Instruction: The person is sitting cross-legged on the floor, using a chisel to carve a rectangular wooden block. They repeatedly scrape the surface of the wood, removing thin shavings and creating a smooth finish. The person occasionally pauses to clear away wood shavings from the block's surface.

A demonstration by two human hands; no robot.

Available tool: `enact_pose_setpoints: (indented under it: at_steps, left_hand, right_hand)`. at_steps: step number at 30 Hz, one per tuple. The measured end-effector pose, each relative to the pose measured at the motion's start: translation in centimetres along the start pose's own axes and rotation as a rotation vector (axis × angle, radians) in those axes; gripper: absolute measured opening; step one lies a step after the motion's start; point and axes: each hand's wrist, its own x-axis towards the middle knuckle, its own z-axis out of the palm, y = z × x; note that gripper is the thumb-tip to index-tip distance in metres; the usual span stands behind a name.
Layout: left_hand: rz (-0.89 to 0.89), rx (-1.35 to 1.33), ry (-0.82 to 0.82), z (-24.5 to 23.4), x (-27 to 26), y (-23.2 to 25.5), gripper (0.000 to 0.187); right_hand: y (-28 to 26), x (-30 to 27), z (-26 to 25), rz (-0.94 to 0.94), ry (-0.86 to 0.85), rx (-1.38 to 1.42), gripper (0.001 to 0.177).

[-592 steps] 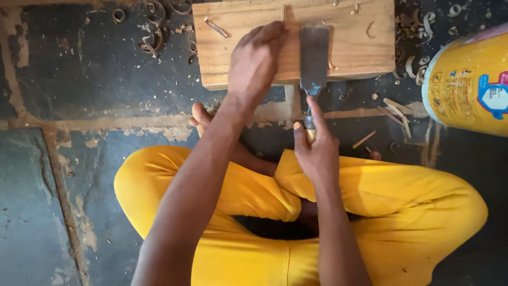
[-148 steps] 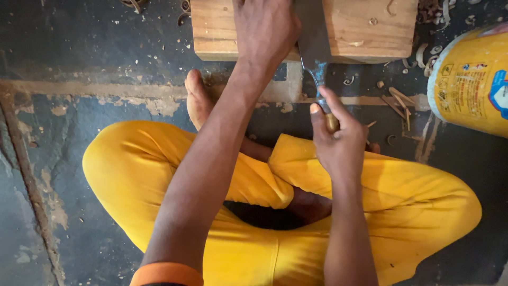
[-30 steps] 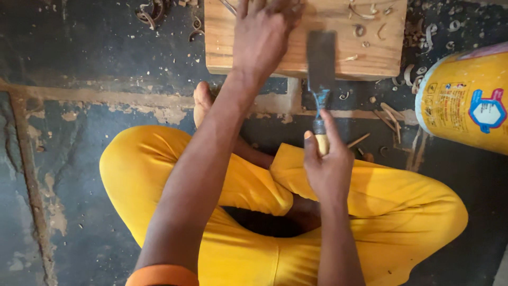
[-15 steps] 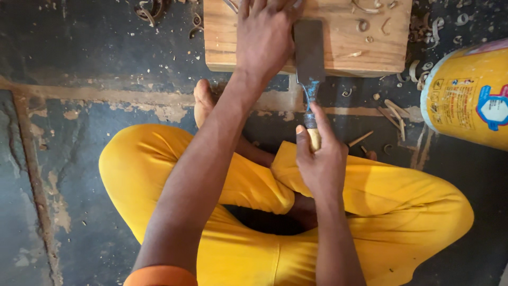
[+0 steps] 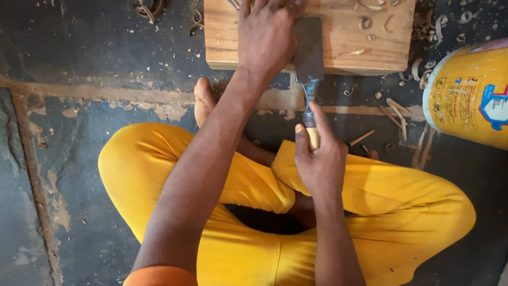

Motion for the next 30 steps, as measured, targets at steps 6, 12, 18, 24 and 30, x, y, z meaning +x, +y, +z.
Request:
enact_pose_setpoints:
  at_steps: [6, 12, 18, 24, 30]
  left_hand:
    - [-0.002, 0.031, -0.017, 0.3, 0.0, -0.1, 0.036]
    - [-0.016, -0.005, -0.045, -0.1, 0.0, 0.0, 0.035]
    - [0.055, 0.026, 0.009, -1.8, -0.3, 2.0, 0.046]
    - [0.078, 0.088, -0.413, -3.4, -2.9, 6.2, 0.039]
    - [0.036, 0.03, -0.394, -1.1, -2.7, 5.3, 0.04]
  right_hand:
    - [0.0, 0.0, 0.0, -0.005, 0.002, 0.0, 0.045]
    - [-0.2, 0.1, 0.0, -0.106, 0.021, -0.025, 0.044]
    - [-0.2, 0.2, 0.6, -0.24, 0.068, -0.142, 0.047]
    - [-0.9, 0.2, 1.4, -0.043, 0.038, -0.088, 0.052]
    - [-1.3, 1.6, 2.0, 0.11, -0.008, -0.085, 0.049]
